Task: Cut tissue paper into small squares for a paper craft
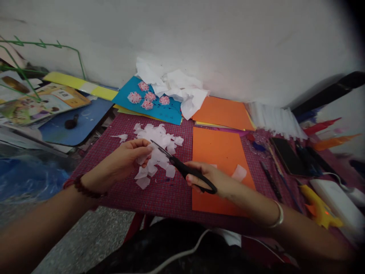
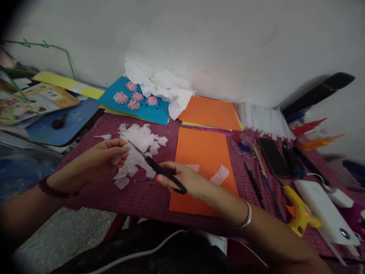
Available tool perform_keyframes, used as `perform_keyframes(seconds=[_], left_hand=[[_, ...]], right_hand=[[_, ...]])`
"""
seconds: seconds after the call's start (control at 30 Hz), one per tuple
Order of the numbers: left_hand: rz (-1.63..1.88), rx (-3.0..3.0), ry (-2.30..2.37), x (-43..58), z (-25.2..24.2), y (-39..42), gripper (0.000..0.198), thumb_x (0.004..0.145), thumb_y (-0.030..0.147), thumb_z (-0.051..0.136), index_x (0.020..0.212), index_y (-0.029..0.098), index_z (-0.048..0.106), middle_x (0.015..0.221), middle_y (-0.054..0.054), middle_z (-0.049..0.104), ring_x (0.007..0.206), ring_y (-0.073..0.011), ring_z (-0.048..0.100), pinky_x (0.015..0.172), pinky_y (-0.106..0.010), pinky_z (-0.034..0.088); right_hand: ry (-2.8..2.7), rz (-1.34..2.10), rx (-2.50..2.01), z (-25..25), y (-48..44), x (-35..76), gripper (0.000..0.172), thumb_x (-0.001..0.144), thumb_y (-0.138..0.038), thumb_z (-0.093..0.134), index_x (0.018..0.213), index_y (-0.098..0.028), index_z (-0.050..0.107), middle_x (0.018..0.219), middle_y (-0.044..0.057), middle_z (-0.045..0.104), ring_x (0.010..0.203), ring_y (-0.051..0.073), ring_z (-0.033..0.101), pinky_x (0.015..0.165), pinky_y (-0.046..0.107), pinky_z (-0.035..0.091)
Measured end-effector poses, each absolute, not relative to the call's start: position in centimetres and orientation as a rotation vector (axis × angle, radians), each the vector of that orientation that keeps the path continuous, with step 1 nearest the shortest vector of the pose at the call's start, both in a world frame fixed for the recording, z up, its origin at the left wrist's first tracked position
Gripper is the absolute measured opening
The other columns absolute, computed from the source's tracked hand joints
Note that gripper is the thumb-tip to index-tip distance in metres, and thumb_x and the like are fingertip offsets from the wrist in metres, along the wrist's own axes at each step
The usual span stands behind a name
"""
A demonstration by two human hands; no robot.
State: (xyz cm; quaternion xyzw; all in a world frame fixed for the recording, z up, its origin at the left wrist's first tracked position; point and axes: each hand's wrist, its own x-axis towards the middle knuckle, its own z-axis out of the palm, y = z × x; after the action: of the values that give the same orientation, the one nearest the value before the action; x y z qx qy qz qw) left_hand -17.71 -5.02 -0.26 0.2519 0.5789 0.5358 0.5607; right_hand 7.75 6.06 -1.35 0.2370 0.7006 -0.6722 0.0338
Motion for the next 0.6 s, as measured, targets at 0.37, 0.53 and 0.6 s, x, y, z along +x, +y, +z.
perform_keyframes(seconds=[0.37,0.53,0.6], left_hand=[[1.324,0.596,1.44,-19.0,0.1,-4.6,0.032,0.061,0.028,0.086,0.073,0.017,0.058,0.063,0.002,0.058,0.051,-0.0069,0.05,0.048,-0.019,0.04],[1.288,0.636,1.434,-18.1,0.0,-3.9,0.031,0.064,0.028,0.083,0.073,0.017,0.056,0.063,0.003,0.057,0.051,-0.0066,0.05,0.048,-0.019,0.041],[1.284,0.652,1.451,-17.6,-0.1,-3.6,0.03,0.065,0.025,0.082,0.077,0.018,0.056,0.063,0.004,0.056,0.05,-0.0064,0.049,0.049,-0.02,0.041]], right_hand=[[2.162,-2.14,0.574,-1.3,6.4,8.6,0.069,0.082,-0.081,0.058,0.108,-0.017,0.056,0.084,0.001,0.053,0.073,0.013,0.05,0.059,0.025,0.039],[2.206,-2.08,0.533,-1.3,6.4,8.2,0.065,0.081,-0.079,0.062,0.095,-0.016,0.055,0.08,0.001,0.051,0.071,0.013,0.047,0.061,0.027,0.039],[2.189,-2.099,0.567,-0.9,6.2,7.8,0.065,0.08,-0.079,0.062,0.094,-0.016,0.054,0.077,0.0,0.051,0.068,0.013,0.048,0.058,0.027,0.038]])
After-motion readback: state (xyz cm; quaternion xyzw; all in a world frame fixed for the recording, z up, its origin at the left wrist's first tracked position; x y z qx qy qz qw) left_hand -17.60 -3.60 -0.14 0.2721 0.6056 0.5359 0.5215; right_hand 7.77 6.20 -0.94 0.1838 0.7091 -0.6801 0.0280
